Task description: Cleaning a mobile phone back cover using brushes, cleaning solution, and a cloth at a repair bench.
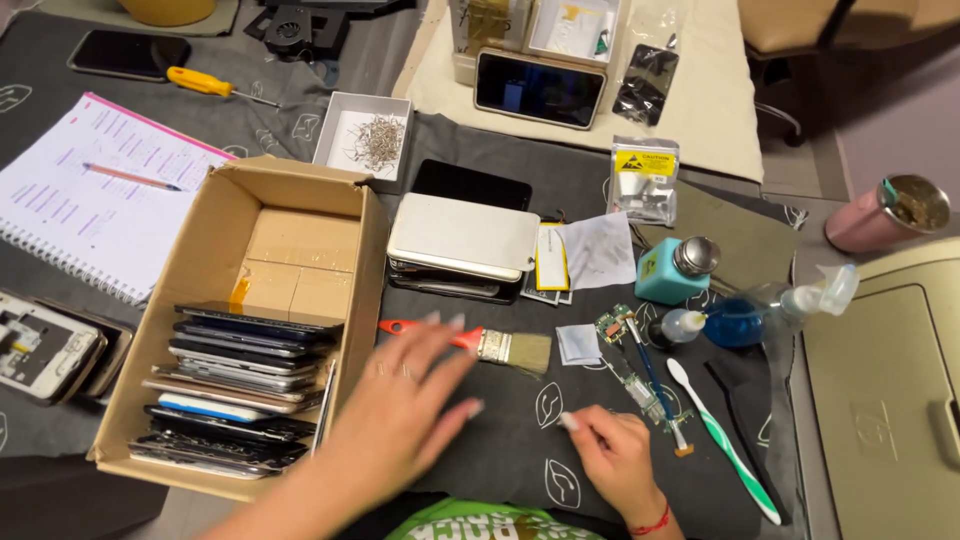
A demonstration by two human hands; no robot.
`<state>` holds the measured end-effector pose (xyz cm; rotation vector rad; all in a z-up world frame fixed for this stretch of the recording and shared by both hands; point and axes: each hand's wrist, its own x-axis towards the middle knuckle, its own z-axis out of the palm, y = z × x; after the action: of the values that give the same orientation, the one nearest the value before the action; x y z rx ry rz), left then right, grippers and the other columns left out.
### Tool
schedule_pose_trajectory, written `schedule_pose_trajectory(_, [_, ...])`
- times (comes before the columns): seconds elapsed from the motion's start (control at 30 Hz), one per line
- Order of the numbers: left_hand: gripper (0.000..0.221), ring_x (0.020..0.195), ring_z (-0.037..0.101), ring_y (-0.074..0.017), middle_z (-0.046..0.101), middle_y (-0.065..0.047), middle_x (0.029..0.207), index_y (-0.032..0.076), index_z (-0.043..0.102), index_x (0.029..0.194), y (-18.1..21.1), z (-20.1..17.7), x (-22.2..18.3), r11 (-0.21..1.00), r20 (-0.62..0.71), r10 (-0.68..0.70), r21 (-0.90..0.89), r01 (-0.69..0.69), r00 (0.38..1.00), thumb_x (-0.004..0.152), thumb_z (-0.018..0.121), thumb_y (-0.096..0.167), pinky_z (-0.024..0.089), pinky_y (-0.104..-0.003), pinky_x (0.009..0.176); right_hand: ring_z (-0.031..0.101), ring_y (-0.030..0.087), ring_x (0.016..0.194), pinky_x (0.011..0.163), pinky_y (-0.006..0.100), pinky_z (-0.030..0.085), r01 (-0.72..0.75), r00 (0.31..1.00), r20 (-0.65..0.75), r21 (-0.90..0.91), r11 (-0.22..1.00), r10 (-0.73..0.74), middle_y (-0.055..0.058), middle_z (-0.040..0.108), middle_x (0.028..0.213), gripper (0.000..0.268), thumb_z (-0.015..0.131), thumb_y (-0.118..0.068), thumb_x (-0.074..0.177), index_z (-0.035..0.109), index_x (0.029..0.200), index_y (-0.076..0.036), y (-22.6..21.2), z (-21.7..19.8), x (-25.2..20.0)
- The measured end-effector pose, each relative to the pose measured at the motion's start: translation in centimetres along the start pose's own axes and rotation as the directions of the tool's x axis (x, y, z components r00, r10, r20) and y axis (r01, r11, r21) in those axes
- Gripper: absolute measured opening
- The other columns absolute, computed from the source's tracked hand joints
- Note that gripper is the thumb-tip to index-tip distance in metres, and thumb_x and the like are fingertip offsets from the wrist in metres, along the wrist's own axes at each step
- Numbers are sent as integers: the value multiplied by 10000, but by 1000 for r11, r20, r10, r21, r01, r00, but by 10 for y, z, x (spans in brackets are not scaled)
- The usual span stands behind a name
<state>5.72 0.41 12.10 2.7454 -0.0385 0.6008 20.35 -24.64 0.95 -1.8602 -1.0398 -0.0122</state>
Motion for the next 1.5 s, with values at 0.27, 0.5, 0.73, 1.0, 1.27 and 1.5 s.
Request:
schedule_pose_trajectory(0.27, [948, 1466, 347, -405, 411, -119, 1610, 93, 399, 1530, -84, 33, 103, 989, 252, -38, 148, 0, 967, 763, 844, 429, 367, -569, 1100, 352, 98, 416, 443, 289, 316, -1, 988, -155, -142, 990, -21, -25, 483, 507, 290, 633, -190, 956, 695, 690, -91, 1, -4, 0])
schedule_pose_trajectory(0.5, [1270, 1521, 302, -292, 380, -43, 1631, 173, 282, 1611, -120, 37, 177, 947, 695, -298, 301, 112, 654, 611, 1010, 462, 103, -665, 1232, 269, 124, 458, 445, 299, 274, 35, 980, -189, -164, 986, -66, -9, 371, 504, 315, 643, -148, 946, 598, 643, -76, -1, 0, 4])
schedule_pose_trajectory(0.73, [894, 1130, 625, -339, 649, -93, 1251, 169, 532, 1362, -118, 24, 172, 954, 679, -285, 267, 134, 677, 621, 983, 385, 492, -473, 922, 221, 132, 488, 444, 310, 248, 36, 984, -169, -170, 985, -65, -10, 291, 523, 341, 639, -151, 948, 557, 623, -85, -3, 0, 5])
schedule_pose_trajectory(1.0, [767, 1043, 577, -395, 600, -176, 1149, 78, 551, 1229, -80, 7, 124, 990, 337, 10, 129, -56, 942, 599, 917, 319, 459, -532, 898, 319, 106, 435, 441, 304, 292, -3, 983, -180, -157, 988, -26, -9, 452, 498, 337, 644, -159, 947, 594, 623, -80, -4, -2, 3])
schedule_pose_trajectory(1.27, [950, 1242, 495, -417, 541, -213, 1348, 131, 472, 1500, 27, 33, -1, 996, 407, -81, -8, 92, 910, 684, 910, 342, 225, -745, 1105, 459, 122, 486, 549, 299, 364, -135, 946, -319, -221, 966, 59, -23, 589, 570, 290, 623, -204, 997, 738, 749, -107, 11, -3, -18])
schedule_pose_trajectory(1.5, [938, 1329, 448, -357, 567, -96, 1474, 119, 482, 1521, 9, 83, -43, 939, 352, -127, -259, 227, 927, 714, 926, 302, 210, -665, 1128, 540, 115, 526, 614, 263, 410, -216, 909, -380, -73, 974, 173, 27, 609, 588, 521, 547, -122, 1095, 550, 579, -56, -19, -1, -6])
